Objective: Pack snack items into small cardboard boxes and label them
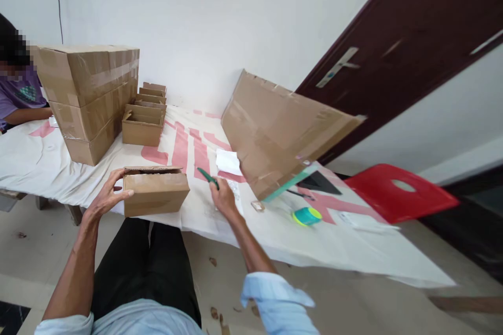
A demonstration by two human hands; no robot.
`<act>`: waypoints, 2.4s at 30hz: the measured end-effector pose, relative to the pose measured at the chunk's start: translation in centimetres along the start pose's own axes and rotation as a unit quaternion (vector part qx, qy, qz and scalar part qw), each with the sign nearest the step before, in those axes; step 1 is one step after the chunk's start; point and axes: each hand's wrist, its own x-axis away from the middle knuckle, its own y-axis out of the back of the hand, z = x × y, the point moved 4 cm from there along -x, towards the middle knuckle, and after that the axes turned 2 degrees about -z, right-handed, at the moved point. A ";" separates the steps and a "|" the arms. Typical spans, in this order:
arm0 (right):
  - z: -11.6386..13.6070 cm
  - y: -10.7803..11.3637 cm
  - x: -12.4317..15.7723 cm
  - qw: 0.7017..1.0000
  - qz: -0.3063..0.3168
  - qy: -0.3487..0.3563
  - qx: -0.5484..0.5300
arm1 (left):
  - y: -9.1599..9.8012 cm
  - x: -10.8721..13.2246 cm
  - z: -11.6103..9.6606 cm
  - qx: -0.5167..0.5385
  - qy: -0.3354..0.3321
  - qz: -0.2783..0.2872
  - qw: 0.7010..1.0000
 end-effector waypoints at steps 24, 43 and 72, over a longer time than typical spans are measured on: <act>11.3 0.6 3.6 0.983 0.049 0.088 -0.154 | 0.5 0.4 0.2 0.050 -0.033 -0.012 0.998; 12.4 -0.9 5.4 0.991 0.059 0.118 0.006 | -0.2 0.2 0.6 0.034 -0.001 0.038 0.999; 10.2 -1.7 3.2 0.999 0.016 -0.007 0.047 | -0.8 0.1 -3.1 -0.059 -0.024 -0.080 0.995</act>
